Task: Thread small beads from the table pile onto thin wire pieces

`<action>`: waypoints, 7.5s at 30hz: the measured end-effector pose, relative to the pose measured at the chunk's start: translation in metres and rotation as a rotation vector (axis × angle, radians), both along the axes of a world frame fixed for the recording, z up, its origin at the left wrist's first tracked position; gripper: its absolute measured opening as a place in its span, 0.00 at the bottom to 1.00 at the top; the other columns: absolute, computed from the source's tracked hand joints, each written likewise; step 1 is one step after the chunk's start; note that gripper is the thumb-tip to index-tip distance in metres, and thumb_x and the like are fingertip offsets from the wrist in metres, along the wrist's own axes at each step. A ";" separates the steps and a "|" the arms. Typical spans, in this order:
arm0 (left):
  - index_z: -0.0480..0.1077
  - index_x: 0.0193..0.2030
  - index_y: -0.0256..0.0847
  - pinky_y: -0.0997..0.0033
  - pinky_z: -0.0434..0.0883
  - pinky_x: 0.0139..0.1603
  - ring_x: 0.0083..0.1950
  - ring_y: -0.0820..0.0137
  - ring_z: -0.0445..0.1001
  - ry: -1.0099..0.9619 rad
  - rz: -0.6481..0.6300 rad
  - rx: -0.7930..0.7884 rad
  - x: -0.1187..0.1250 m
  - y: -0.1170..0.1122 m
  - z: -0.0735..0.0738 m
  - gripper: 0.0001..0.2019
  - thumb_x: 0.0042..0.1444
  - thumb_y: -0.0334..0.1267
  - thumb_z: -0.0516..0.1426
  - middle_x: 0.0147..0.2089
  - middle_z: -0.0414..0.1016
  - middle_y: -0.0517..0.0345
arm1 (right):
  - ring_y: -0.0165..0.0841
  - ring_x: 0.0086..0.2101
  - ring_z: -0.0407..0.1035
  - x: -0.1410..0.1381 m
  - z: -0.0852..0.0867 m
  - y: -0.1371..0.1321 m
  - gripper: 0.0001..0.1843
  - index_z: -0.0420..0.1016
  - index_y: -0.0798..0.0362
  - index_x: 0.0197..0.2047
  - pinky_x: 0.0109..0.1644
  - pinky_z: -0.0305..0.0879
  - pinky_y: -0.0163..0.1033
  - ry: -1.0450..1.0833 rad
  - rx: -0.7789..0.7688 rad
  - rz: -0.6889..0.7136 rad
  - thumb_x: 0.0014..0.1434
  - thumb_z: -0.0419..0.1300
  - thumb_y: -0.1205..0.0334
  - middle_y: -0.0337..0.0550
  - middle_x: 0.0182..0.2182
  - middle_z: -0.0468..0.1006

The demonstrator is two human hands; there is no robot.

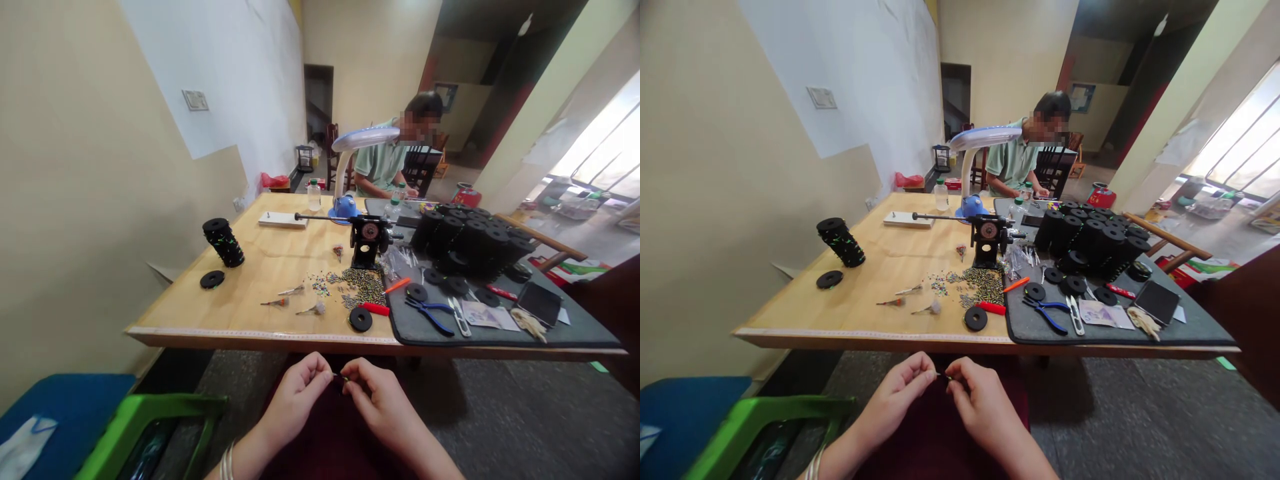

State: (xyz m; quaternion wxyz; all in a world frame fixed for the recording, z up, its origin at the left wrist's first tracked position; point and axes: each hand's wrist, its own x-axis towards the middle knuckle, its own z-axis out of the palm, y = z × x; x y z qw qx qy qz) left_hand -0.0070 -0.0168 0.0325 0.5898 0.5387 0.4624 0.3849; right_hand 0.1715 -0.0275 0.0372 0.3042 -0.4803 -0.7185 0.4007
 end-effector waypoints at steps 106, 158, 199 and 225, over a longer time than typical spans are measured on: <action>0.71 0.28 0.38 0.76 0.61 0.28 0.27 0.72 0.64 0.337 -0.079 0.233 0.002 -0.006 0.004 0.09 0.55 0.37 0.54 0.25 0.69 0.59 | 0.33 0.33 0.65 0.011 0.002 0.011 0.05 0.72 0.50 0.31 0.38 0.59 0.38 -0.127 0.224 0.101 0.56 0.59 0.70 0.38 0.27 0.74; 0.70 0.28 0.38 0.76 0.62 0.29 0.27 0.71 0.65 0.318 -0.051 0.215 0.001 -0.006 0.006 0.10 0.56 0.38 0.53 0.25 0.70 0.58 | 0.33 0.31 0.65 0.006 -0.006 0.010 0.08 0.67 0.51 0.28 0.36 0.58 0.36 -0.151 0.230 0.013 0.48 0.55 0.75 0.38 0.26 0.72; 0.72 0.30 0.37 0.76 0.63 0.30 0.28 0.71 0.66 0.272 -0.040 0.180 0.001 -0.004 0.000 0.10 0.56 0.40 0.54 0.26 0.72 0.58 | 0.33 0.31 0.65 0.010 -0.014 0.008 0.06 0.66 0.50 0.30 0.48 0.60 0.43 -0.208 0.297 -0.003 0.55 0.55 0.71 0.38 0.26 0.72; 0.70 0.33 0.38 0.75 0.67 0.31 0.28 0.72 0.68 0.218 -0.043 0.118 0.003 -0.004 -0.007 0.03 0.51 0.34 0.56 0.27 0.72 0.59 | 0.31 0.27 0.67 0.000 -0.012 0.010 0.08 0.71 0.49 0.34 0.56 0.55 0.47 -0.314 0.499 0.054 0.57 0.54 0.71 0.35 0.22 0.74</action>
